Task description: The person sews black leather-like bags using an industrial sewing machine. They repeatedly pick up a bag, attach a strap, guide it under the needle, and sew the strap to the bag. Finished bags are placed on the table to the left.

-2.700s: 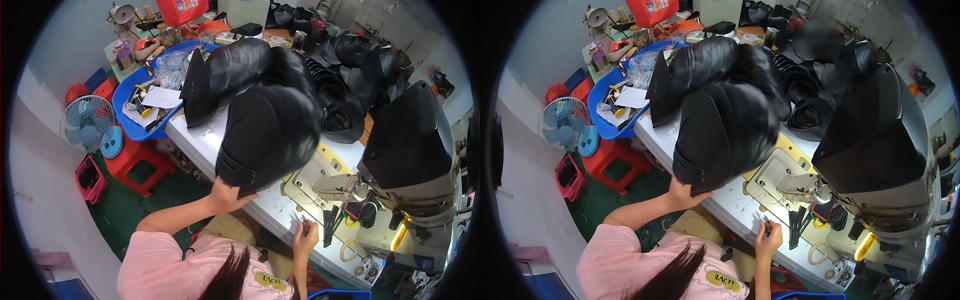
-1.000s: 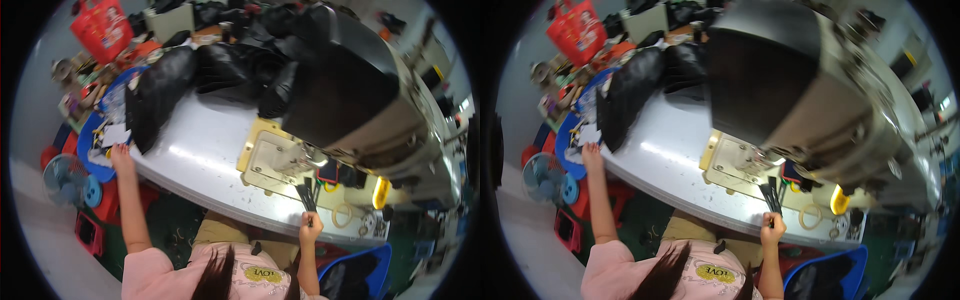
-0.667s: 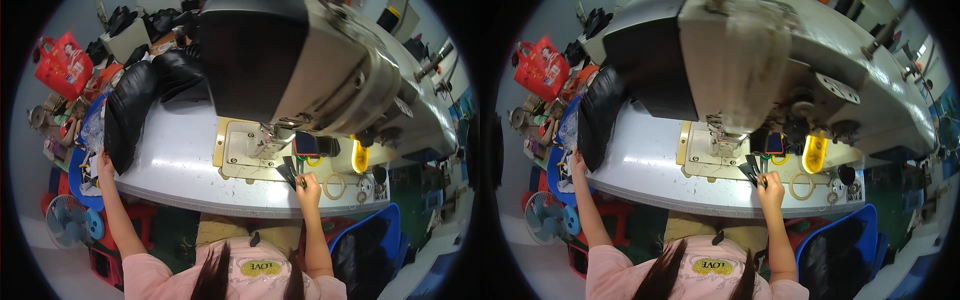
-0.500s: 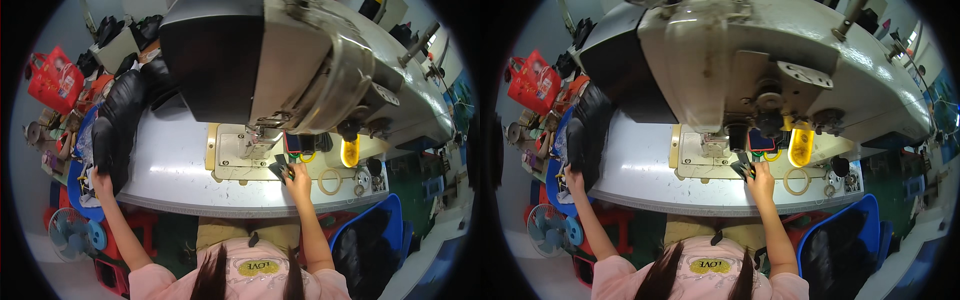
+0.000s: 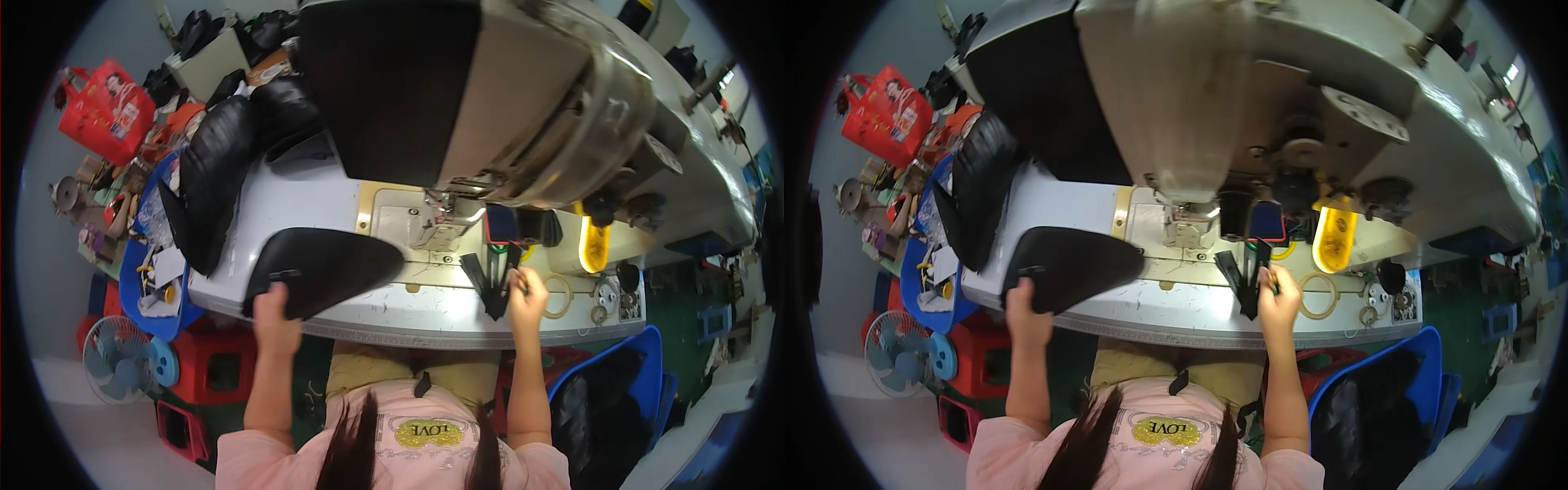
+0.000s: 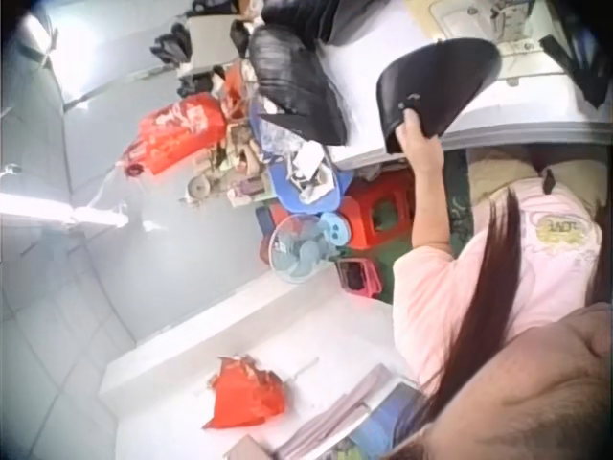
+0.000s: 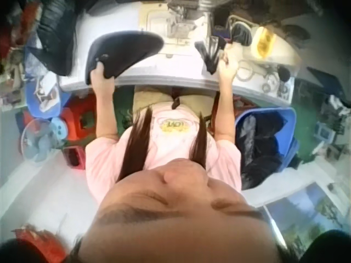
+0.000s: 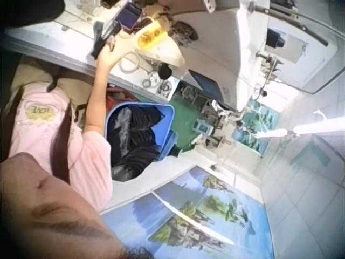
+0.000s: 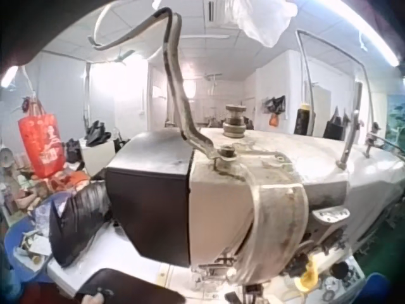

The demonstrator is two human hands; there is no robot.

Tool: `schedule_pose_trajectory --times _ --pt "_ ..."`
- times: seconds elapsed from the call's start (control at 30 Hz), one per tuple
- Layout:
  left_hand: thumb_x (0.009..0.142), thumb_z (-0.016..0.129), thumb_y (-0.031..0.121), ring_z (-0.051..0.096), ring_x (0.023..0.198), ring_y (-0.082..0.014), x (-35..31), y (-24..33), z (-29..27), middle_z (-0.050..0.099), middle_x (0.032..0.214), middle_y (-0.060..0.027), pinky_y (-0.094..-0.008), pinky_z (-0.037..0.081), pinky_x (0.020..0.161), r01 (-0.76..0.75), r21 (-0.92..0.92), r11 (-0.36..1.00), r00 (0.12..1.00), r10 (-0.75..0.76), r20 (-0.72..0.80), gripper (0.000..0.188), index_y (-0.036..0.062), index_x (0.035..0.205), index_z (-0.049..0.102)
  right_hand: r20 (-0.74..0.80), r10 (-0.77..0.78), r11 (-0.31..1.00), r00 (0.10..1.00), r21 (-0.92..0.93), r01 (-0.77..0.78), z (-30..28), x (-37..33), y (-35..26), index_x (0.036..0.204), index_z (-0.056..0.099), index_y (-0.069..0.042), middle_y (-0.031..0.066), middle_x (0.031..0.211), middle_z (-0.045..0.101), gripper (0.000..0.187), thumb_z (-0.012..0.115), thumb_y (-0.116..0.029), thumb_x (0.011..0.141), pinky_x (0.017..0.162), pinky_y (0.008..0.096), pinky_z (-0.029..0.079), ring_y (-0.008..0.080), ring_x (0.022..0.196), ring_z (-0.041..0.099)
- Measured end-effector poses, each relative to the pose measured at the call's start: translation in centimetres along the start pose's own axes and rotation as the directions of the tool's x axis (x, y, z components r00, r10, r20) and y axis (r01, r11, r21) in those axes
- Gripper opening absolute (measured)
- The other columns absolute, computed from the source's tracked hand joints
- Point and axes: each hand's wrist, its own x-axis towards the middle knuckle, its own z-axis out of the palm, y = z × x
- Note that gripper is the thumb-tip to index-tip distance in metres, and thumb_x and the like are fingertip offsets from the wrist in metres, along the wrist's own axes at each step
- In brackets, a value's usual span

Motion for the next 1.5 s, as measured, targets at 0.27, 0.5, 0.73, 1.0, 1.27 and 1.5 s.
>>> schedule_pose_trajectory --times 0.27,0.5,0.73,1.0,1.27,1.5 --pt "0.091 0.048 0.016 0.051 0.075 -0.0049 -3.5 -0.5 11.3 0.060 0.086 -0.0004 -0.0202 0.043 0.067 0.218 -0.006 0.976 0.873 -0.192 0.449 0.023 -0.0032 0.093 0.059 0.550 0.093 0.885 0.830 0.336 -0.322 1.4 -4.6 -10.6 0.071 0.056 0.000 -0.0019 0.053 0.051 0.011 0.057 -0.003 0.082 0.040 0.0186 0.032 0.0028 0.044 0.042" --pt "0.090 0.051 0.017 0.052 0.065 -0.0034 -4.1 -0.4 12.1 0.059 0.077 0.0005 -0.0194 0.044 0.057 0.284 -0.087 0.955 0.868 -0.218 0.445 0.020 -0.0004 0.088 0.060 0.644 0.139 0.771 0.752 0.406 -0.490 3.1 -5.0 -10.2 0.070 0.056 -0.001 -0.0041 0.054 0.052 0.016 0.058 -0.009 0.084 0.042 0.0167 0.031 0.0004 0.047 0.042" --pt "0.088 0.055 0.015 0.048 0.063 -0.0010 -4.1 -0.9 12.3 0.057 0.071 0.0037 -0.0183 0.041 0.054 0.296 -0.076 0.952 0.872 -0.237 0.429 0.016 0.0004 0.083 0.060 0.613 0.153 0.794 0.775 0.390 -0.466 3.2 -5.0 -10.4 0.069 0.057 0.000 -0.0035 0.054 0.052 0.016 0.058 -0.008 0.083 0.042 0.0171 0.032 0.0007 0.047 0.042" --pt "0.087 0.055 0.015 0.045 0.060 -0.0001 -4.0 -1.3 12.3 0.055 0.068 0.0051 -0.0178 0.038 0.052 0.296 -0.071 0.953 0.876 -0.241 0.417 0.017 0.0005 0.079 0.059 0.615 0.160 0.794 0.772 0.386 -0.471 3.3 -5.1 -9.9 0.069 0.057 -0.001 -0.0034 0.054 0.052 0.016 0.058 -0.007 0.083 0.042 0.0172 0.033 0.0008 0.047 0.043" --pt "0.086 0.056 0.016 0.039 0.055 -0.0005 -3.1 -0.3 13.0 0.049 0.060 0.0069 -0.0195 0.034 0.047 0.196 0.050 0.979 0.897 -0.199 0.395 0.023 -0.0003 0.070 0.057 0.546 0.065 0.912 0.835 0.307 -0.271 2.5 -4.1 -9.9 0.074 0.059 0.000 0.0003 0.058 0.054 0.008 0.062 -0.007 0.079 0.043 0.0189 0.034 0.0037 0.048 0.046" --pt "0.083 0.060 0.018 0.040 0.058 -0.0028 1.7 1.8 13.2 0.050 0.062 0.0037 -0.0226 0.034 0.050 0.039 0.247 0.968 0.759 -0.189 0.623 0.022 -0.0035 0.077 0.059 0.421 -0.140 0.986 0.896 0.145 0.086 -1.7 3.4 -9.8 0.088 0.060 0.001 0.0063 0.073 0.058 0.024 0.069 -0.009 0.069 0.053 0.0228 0.039 0.0117 0.058 0.050"
